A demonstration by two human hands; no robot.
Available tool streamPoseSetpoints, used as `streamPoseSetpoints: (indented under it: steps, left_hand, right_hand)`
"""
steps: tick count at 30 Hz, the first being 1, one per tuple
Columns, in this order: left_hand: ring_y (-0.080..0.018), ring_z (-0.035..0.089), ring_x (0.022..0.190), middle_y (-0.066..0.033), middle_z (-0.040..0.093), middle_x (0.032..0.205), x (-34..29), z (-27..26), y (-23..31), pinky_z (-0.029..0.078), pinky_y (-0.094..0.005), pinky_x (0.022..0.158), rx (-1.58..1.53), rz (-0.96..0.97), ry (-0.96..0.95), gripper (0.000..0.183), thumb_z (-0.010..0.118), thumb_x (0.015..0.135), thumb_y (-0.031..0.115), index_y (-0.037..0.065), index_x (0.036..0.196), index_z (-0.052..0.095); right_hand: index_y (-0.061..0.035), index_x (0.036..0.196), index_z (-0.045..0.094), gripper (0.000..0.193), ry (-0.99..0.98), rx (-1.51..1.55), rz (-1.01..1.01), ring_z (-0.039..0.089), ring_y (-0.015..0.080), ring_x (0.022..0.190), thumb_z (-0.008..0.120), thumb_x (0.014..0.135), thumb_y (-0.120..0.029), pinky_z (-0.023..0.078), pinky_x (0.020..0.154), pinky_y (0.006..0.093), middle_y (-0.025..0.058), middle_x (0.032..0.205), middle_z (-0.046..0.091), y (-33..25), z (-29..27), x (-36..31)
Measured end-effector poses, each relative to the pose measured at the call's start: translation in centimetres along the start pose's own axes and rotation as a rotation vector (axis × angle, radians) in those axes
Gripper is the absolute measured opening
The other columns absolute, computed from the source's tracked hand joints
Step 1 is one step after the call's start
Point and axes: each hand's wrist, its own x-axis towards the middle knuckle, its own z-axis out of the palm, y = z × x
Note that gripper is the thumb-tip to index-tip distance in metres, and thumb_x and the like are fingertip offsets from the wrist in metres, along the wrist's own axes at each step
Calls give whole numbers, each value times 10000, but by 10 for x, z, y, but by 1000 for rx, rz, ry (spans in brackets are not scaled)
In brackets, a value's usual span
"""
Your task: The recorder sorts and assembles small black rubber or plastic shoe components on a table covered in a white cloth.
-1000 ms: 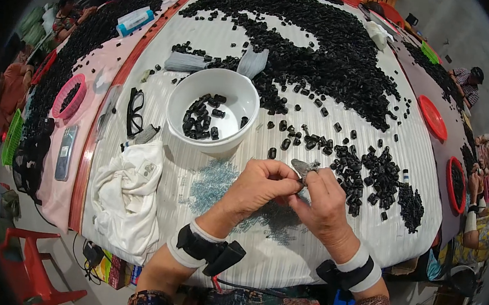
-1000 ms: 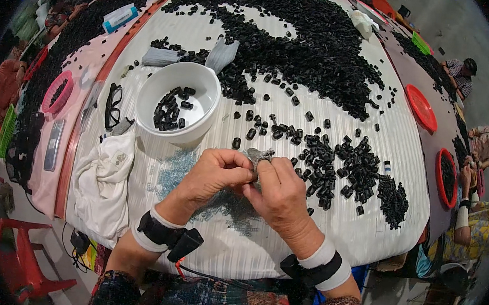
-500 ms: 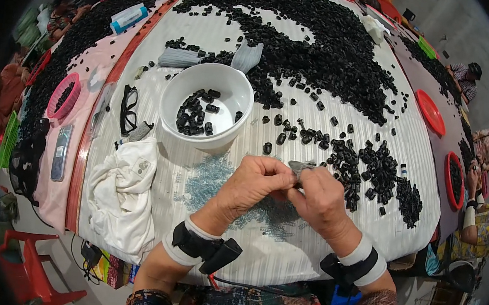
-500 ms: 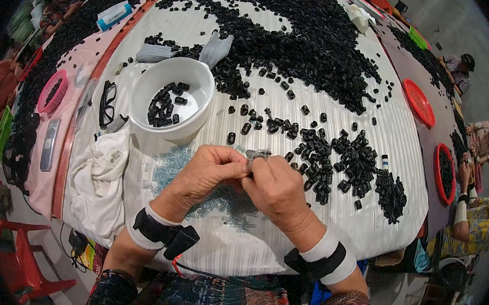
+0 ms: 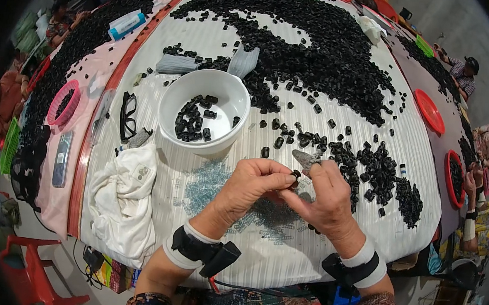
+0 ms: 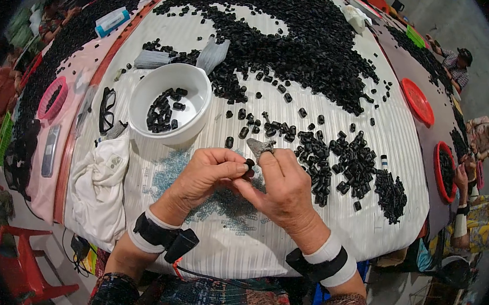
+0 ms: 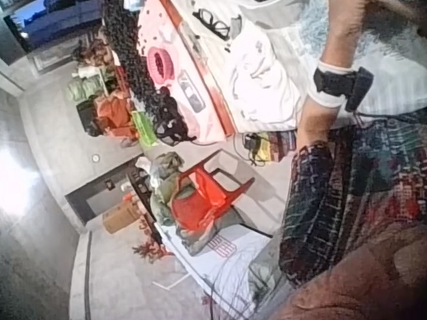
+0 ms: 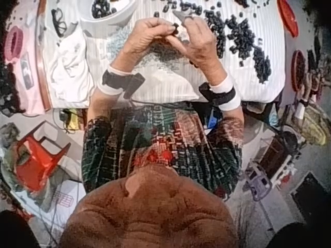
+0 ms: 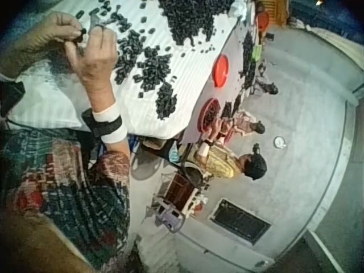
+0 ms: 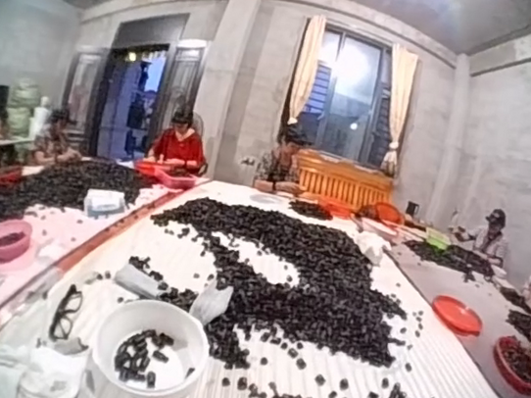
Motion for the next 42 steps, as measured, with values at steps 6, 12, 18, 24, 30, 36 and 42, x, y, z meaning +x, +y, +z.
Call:
streamPoseSetpoints:
  steps: [6, 12, 18, 24, 30, 36, 42]
  left_hand:
    - [-117, 648, 697, -70, 663, 816, 2, -4, -2, 559, -241, 628, 87, 16, -77, 129, 650, 850, 99, -10, 920, 648]
    - [-107, 642, 698, -58, 661, 807, 1, -4, 1, 558, -249, 612, -35, -66, -77, 182, 646, 856, 164, -2, 928, 648]
    - [-98, 634, 709, -59, 675, 830, 1, -4, -4, 523, -224, 601, 167, -34, -156, 235, 663, 852, 229, 11, 939, 663]
    - [-167, 661, 741, -101, 667, 857, -2, 3, 5, 551, -288, 605, -80, 69, -103, 184, 602, 903, 192, 14, 949, 614]
    - [-221, 661, 688, -162, 655, 915, 3, -11, 23, 546, -328, 554, -261, 387, 157, 295, 459, 974, 324, 38, 1036, 501]
    - [-199, 656, 732, -133, 640, 1029, 0, -39, 40, 559, -330, 583, -349, 462, 329, 390, 395, 983, 406, 54, 1129, 477]
    - [-194, 651, 800, -109, 594, 1149, -7, -38, 51, 573, -326, 638, -457, 457, 169, 526, 299, 986, 474, 43, 1248, 450]
  right_hand:
    - [-17, 790, 533, 311, -64, -29, -34, 526, 233, 608, 773, 605, -89, 455, 501, 327, 86, 682, 474, 2, 2, -5]
    - [-29, 746, 513, 292, -44, -38, -41, 523, 236, 593, 760, 593, -58, 452, 504, 337, 82, 657, 470, 1, 1, -4]
    - [-27, 762, 507, 284, -85, -27, -81, 529, 253, 600, 750, 637, -104, 455, 513, 345, 91, 665, 477, 2, -5, -5]
    - [17, 941, 550, 389, -81, 34, -3, 542, 287, 681, 769, 675, -165, 467, 567, 348, 134, 790, 503, 11, -25, -3]
    - [29, 887, 558, 238, -31, -57, 105, 547, 274, 652, 714, 714, -20, 461, 558, 344, 135, 757, 511, 44, -45, -15]
    - [7, 871, 568, 183, -91, -77, 164, 552, 272, 673, 678, 725, -4, 464, 588, 351, 110, 749, 524, 58, -48, -33]
    - [-54, 903, 570, 230, -133, -138, 84, 549, 255, 801, 675, 699, -43, 485, 679, 349, 79, 808, 559, 59, -37, -26]
